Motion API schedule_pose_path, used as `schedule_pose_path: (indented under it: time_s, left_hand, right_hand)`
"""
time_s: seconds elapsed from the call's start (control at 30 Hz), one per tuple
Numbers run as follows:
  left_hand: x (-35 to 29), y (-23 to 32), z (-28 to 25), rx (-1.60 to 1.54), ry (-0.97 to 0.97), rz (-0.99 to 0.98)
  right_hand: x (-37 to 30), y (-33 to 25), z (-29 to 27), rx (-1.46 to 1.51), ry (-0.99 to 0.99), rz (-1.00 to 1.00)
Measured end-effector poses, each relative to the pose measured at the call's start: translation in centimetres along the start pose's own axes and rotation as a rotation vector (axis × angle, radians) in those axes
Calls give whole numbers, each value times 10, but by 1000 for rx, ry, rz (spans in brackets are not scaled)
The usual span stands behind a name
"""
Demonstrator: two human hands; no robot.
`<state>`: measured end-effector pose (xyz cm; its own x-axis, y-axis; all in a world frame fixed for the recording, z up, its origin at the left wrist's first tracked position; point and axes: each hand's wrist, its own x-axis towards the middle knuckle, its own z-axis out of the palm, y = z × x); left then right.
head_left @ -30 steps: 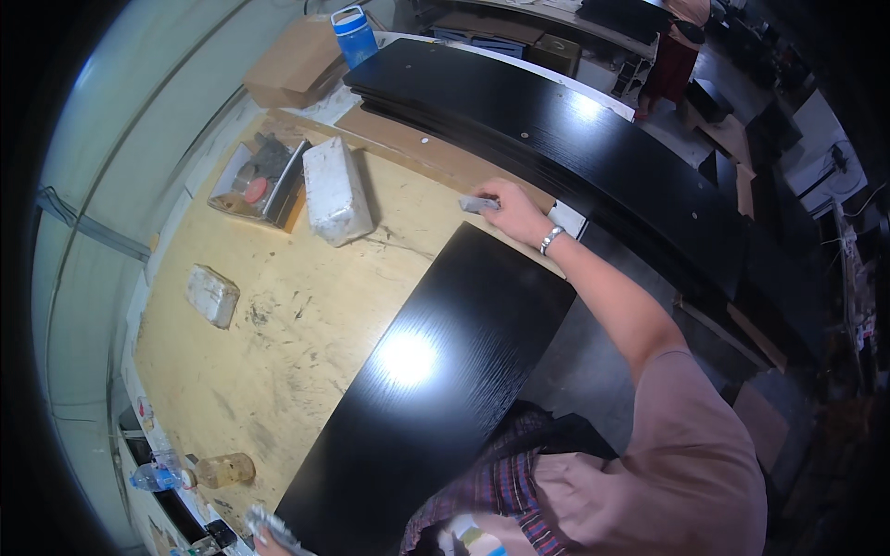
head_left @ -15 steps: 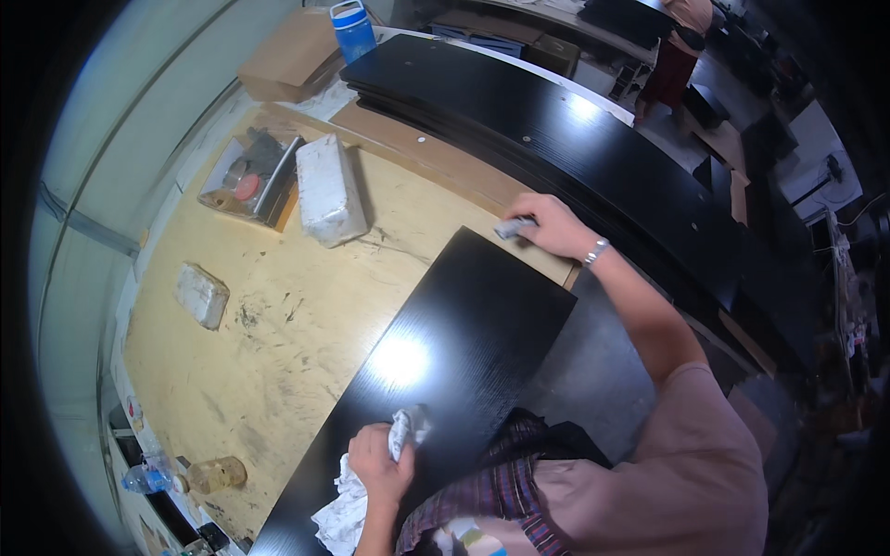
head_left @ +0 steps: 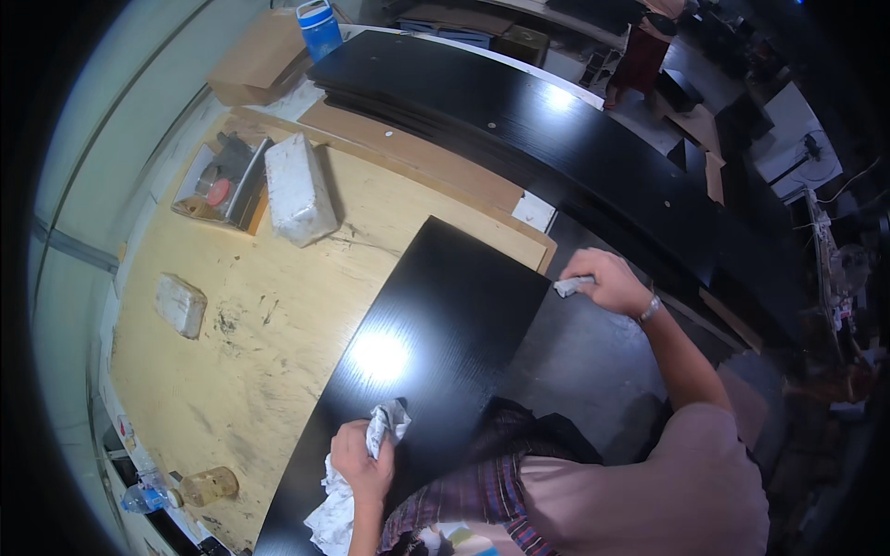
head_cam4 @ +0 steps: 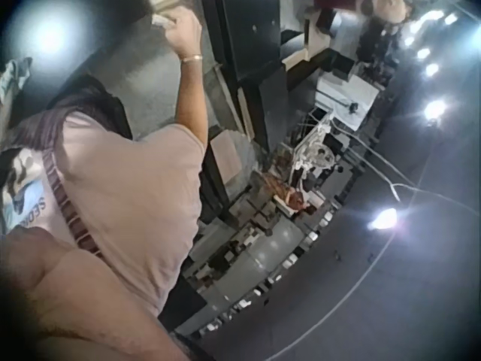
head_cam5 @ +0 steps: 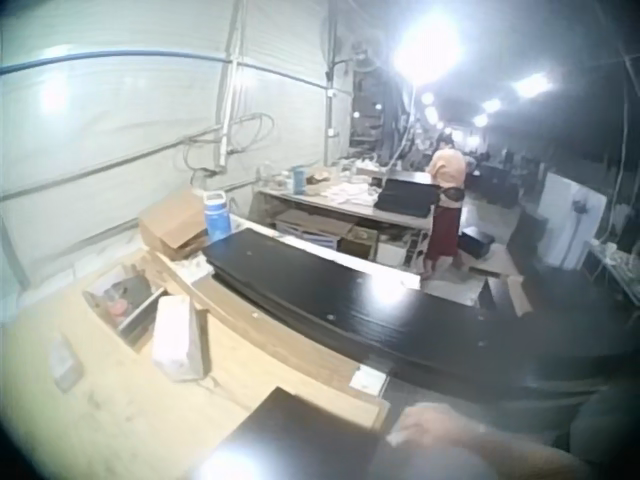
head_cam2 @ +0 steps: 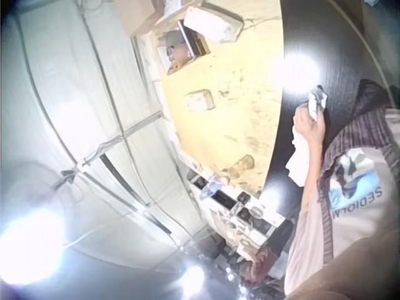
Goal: The person wipes a long black wood panel on a workbench with a white cloth, then uses a small rectangular block to rub the surface, and continues wiping. The person repeats this cycle on the same panel throughout the clip.
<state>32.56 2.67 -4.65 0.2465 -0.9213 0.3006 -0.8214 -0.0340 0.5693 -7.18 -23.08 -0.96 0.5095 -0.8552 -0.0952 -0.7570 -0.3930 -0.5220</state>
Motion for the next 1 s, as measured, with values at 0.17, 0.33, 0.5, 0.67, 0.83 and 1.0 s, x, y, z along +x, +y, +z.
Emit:
schedule_pose_path:
  time_s: [0.17, 0.33, 0.5, 0.67, 0.83, 1.0]
  left_hand:
    - [0, -1, 0, -8, -12, 20]
    - [-2, -3, 1, -7, -9, 18]
    - [-7, -12, 4, 8, 5, 27]
    - [-4, -7, 2, -14, -14, -8]
    - [-4, -9, 2, -34, -13, 17]
    - [-2, -4, 2, -28, -4, 10]
  right_hand:
    - [-26, -12, 24, 231, 394, 130]
    - [-17, -44, 63, 145, 598, 46]
    - [-72, -97, 107, 237, 353, -220]
    - [-46, -90, 83, 222, 593, -147]
    - [-21, -45, 73, 9, 743, 24]
    - [-89, -135, 136, 242, 468, -225]
